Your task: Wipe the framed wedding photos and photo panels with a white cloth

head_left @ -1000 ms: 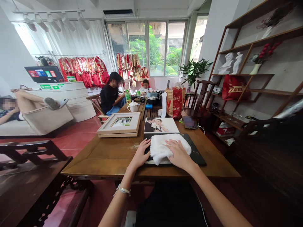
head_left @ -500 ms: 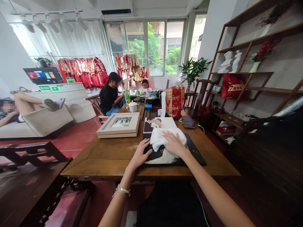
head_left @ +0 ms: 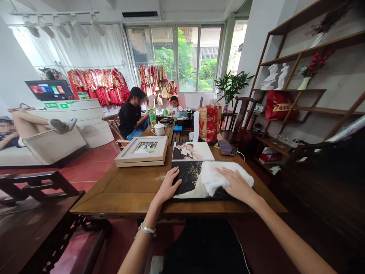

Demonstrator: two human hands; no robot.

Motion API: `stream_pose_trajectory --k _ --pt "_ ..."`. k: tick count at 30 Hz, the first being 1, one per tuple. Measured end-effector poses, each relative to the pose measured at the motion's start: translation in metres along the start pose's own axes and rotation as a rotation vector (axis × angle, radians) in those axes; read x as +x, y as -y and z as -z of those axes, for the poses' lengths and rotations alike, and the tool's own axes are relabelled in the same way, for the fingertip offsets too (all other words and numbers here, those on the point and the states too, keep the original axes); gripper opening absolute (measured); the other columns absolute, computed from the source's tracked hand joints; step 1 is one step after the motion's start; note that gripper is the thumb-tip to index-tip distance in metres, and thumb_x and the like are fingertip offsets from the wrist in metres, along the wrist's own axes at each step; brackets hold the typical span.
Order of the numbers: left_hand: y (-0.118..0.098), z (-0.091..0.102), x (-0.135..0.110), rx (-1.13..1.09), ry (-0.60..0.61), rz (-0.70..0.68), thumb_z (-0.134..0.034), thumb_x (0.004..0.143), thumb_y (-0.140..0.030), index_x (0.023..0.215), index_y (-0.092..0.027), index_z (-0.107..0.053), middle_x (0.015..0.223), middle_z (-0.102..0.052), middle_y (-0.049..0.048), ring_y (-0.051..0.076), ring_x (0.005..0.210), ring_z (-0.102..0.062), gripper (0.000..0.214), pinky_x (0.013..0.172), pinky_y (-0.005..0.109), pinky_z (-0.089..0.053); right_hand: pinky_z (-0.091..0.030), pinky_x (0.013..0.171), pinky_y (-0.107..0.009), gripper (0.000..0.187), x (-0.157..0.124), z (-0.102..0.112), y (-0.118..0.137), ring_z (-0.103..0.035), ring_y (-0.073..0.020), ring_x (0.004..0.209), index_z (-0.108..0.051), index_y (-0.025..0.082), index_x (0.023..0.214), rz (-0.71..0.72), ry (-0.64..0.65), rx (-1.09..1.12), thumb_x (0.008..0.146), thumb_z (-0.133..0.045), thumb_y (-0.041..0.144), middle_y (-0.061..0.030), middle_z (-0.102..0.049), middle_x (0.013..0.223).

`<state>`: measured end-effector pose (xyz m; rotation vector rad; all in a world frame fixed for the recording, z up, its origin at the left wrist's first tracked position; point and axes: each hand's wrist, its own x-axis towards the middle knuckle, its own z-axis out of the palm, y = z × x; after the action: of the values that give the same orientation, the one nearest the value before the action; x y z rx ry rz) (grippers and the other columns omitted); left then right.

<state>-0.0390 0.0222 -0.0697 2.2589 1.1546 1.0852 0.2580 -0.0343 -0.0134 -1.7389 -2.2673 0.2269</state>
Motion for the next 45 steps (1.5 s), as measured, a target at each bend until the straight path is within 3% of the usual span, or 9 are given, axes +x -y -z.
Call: stream_pose_trajectory --k 4,9,14,20,27,31,35,40,45 --pt "-0.001 0.001 0.0 0.005 0.018 0.006 -0.048 0.086 -0.031 0.127 -0.017 -0.047 0.138 -0.041 0.0115 0.022 0.13 -0.032 0.042 0.108 0.045 -0.026 -0.013 0.102 -0.066 0.067 0.059 0.001 0.002 -0.026 -0.0316 0.132 -0.039 0.017 0.135 -0.009 0.007 0.01 0.068 -0.041 0.009 -0.0109 -0.037 0.142" --pt "-0.007 0.003 0.001 0.015 0.024 0.021 -0.049 0.086 -0.03 0.124 -0.019 -0.05 0.137 -0.042 0.01 0.023 0.129 -0.033 0.04 0.108 0.046 -0.025 -0.016 0.105 -0.059 0.071 0.1 -0.012 0.046 -0.03 -0.0279 0.131 -0.04 0.022 0.134 0.194 0.081 0.052 0.065 -0.044 0.007 -0.007 -0.04 0.141" --pt "-0.013 0.005 0.002 0.029 0.026 0.023 -0.049 0.085 -0.03 0.119 -0.02 -0.055 0.133 -0.047 0.0093 0.024 0.127 -0.036 0.036 0.108 0.046 -0.026 -0.014 0.108 -0.054 0.074 0.106 -0.015 0.06 -0.032 -0.0234 0.131 -0.042 0.03 0.132 0.348 0.132 0.071 0.062 -0.042 0.004 0.0005 -0.043 0.139" --pt "-0.008 0.003 0.001 0.004 0.028 0.038 -0.047 0.086 -0.029 0.127 -0.017 -0.047 0.138 -0.04 0.0113 0.023 0.13 -0.032 0.043 0.109 0.045 -0.024 -0.02 0.104 -0.058 0.065 0.107 -0.002 0.037 -0.038 -0.0295 0.127 -0.048 0.024 0.129 0.263 0.11 0.041 0.066 -0.041 0.007 -0.0085 -0.048 0.135" --pt "-0.011 0.004 0.002 0.025 0.019 0.031 -0.049 0.085 -0.028 0.122 -0.02 -0.053 0.135 -0.045 0.0092 0.024 0.128 -0.034 0.038 0.108 0.046 -0.026 -0.014 0.108 -0.052 0.064 0.122 -0.009 0.059 -0.034 -0.0268 0.13 -0.048 0.023 0.129 0.293 0.129 0.083 0.067 -0.043 0.009 -0.0079 -0.045 0.137" --pt "-0.012 0.004 0.002 0.024 0.018 0.023 -0.049 0.084 -0.026 0.118 -0.022 -0.056 0.132 -0.047 0.0074 0.024 0.127 -0.035 0.035 0.107 0.046 -0.026 -0.013 0.108 -0.053 0.067 0.103 -0.007 0.062 -0.035 -0.0254 0.129 -0.048 0.024 0.129 0.326 0.147 0.112 0.064 -0.043 0.008 -0.0059 -0.044 0.138" --pt "-0.005 0.001 0.001 -0.002 0.008 0.016 -0.048 0.083 -0.021 0.125 -0.022 -0.051 0.136 -0.044 0.0092 0.024 0.129 -0.034 0.041 0.107 0.046 -0.027 -0.007 0.107 -0.057 0.073 0.041 -0.013 0.073 -0.027 -0.0254 0.133 -0.043 0.019 0.132 0.263 0.103 0.112 0.06 -0.042 0.007 -0.0076 -0.042 0.139" --pt "-0.001 0.001 0.0 -0.012 0.018 0.022 -0.048 0.083 -0.021 0.127 -0.02 -0.048 0.138 -0.041 0.0107 0.024 0.13 -0.032 0.045 0.107 0.048 -0.026 0.001 0.109 -0.054 0.08 -0.029 -0.027 0.094 -0.019 -0.0212 0.136 -0.043 0.026 0.131 0.246 0.029 0.15 0.053 -0.04 0.007 0.0018 -0.04 0.141" --pt "-0.005 0.002 -0.001 0.006 0.004 0.036 -0.047 0.086 -0.027 0.127 -0.019 -0.048 0.139 -0.04 0.0101 0.023 0.13 -0.032 0.042 0.108 0.046 -0.025 -0.004 0.109 -0.054 0.075 -0.007 -0.02 0.057 -0.025 -0.0214 0.134 -0.043 0.024 0.132 0.07 0.008 0.116 0.058 -0.041 0.007 -0.0012 -0.042 0.139"
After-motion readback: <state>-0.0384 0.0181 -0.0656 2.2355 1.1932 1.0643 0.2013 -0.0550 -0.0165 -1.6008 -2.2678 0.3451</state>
